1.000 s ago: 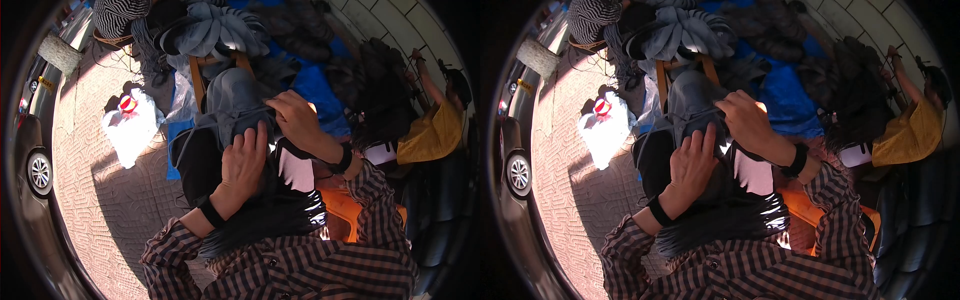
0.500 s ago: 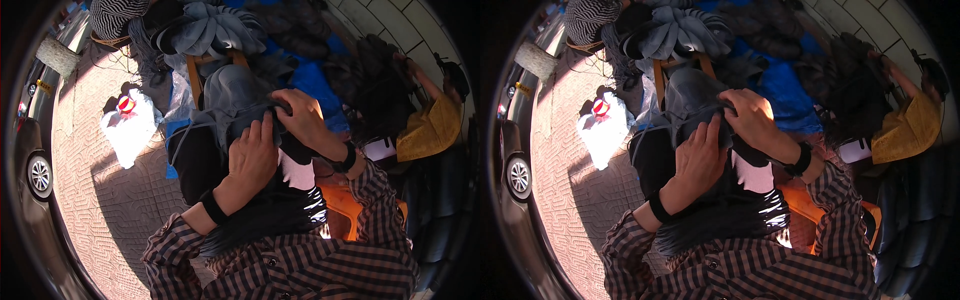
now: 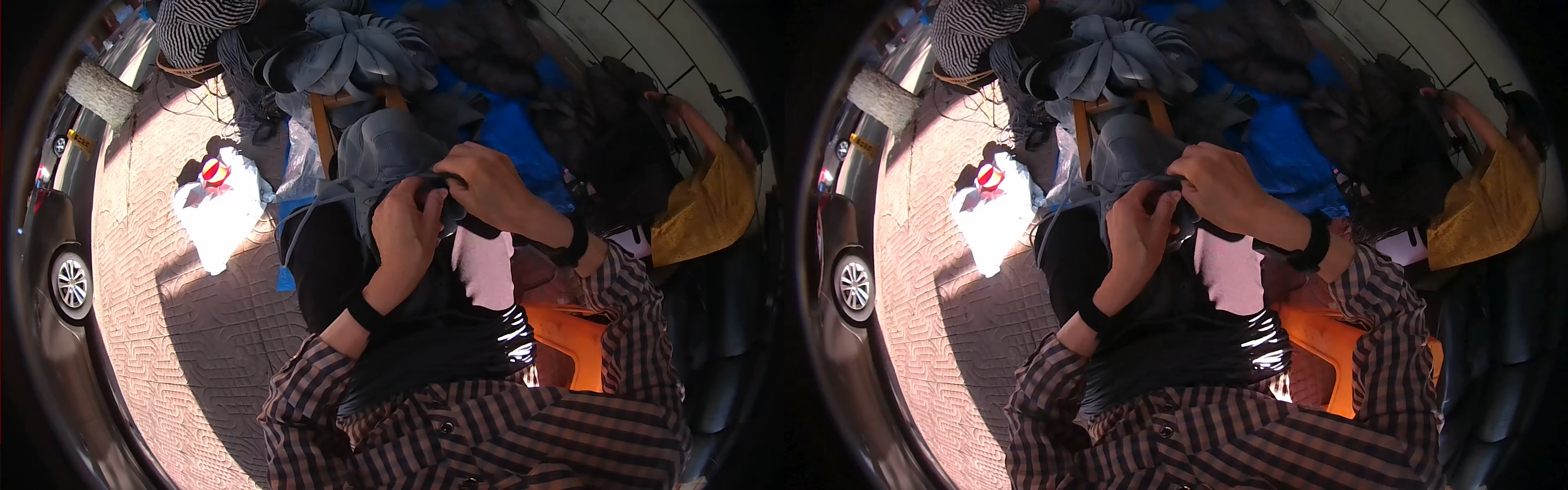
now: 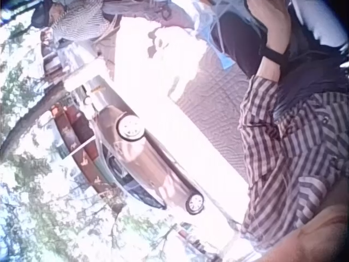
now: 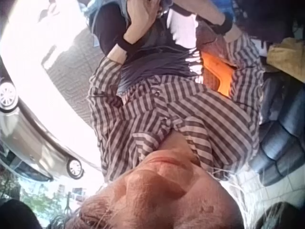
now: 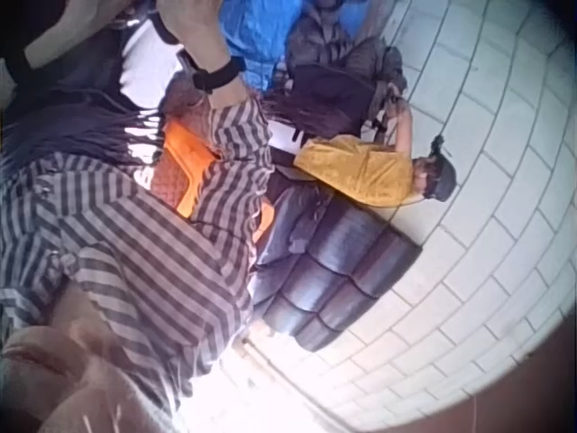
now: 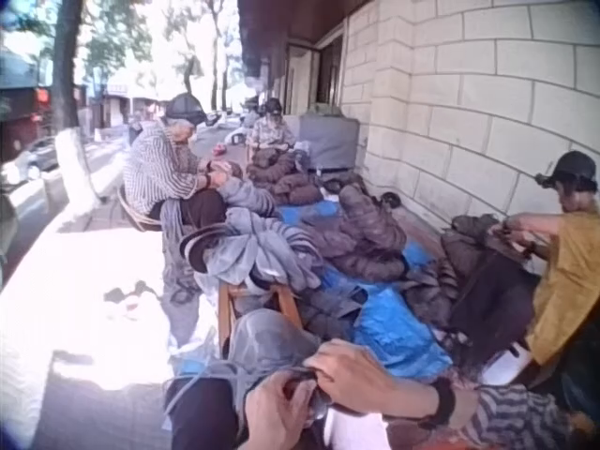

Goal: Insert and thread shoelaces through the eyelets of shoe uppers during manufacturing.

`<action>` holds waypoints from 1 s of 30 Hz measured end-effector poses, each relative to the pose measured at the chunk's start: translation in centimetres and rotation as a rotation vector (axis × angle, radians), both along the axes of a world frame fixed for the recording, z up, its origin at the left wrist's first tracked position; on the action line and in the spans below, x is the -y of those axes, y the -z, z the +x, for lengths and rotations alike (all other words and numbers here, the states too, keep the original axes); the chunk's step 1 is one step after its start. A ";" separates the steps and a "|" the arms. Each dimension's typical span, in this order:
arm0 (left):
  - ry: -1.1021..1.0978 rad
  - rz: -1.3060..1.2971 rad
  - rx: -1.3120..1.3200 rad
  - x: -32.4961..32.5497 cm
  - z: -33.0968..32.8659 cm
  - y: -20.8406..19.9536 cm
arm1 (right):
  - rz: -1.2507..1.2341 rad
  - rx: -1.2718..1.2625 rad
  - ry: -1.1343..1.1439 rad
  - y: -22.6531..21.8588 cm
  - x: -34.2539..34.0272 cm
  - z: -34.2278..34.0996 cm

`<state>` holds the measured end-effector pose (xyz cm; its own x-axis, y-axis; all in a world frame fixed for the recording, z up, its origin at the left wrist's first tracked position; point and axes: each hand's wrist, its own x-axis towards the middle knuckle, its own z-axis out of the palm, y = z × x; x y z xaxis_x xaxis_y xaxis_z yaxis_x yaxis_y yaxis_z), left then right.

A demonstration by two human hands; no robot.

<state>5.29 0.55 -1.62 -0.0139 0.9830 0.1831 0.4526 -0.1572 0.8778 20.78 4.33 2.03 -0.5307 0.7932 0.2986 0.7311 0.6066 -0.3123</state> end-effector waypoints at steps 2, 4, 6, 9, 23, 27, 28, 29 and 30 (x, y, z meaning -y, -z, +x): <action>-0.072 -0.295 0.271 -0.8 0.7 -0.8 | 0.002 -0.016 0.026 0.2 0.2 0.2; -0.060 -0.099 0.060 -0.6 0.5 0.0 | 0.019 0.002 0.014 0.0 0.7 0.2; 0.120 0.140 -0.233 1.5 0.2 0.4 | 0.032 0.020 0.015 -0.4 1.4 0.8; 0.650 -0.147 -0.511 9.0 -1.5 0.8 | 0.040 0.040 0.113 -2.6 2.8 0.9; -0.054 0.178 -0.720 -0.3 -6.5 -0.8 | -0.853 -0.634 0.091 1.6 2.5 -5.8; -0.054 0.190 -0.670 -0.5 -6.9 0.2 | -0.883 -0.627 0.145 0.7 2.2 -6.4; -0.054 0.187 -0.674 -0.5 -6.9 0.2 | -0.879 -0.597 0.145 0.6 2.1 -6.6; -0.073 0.208 -0.615 -0.6 -6.9 0.3 | -0.875 -0.568 0.143 0.6 1.9 -6.8; -0.085 0.233 -0.553 -0.6 -6.7 0.1 | -0.873 -0.573 0.148 0.7 1.7 -6.9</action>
<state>-1.46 1.17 -1.74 0.0682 0.9157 0.3959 0.8512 -0.2604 0.4556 13.90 2.64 1.31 -0.3716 0.8989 -0.2321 0.3845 -0.0785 -0.9198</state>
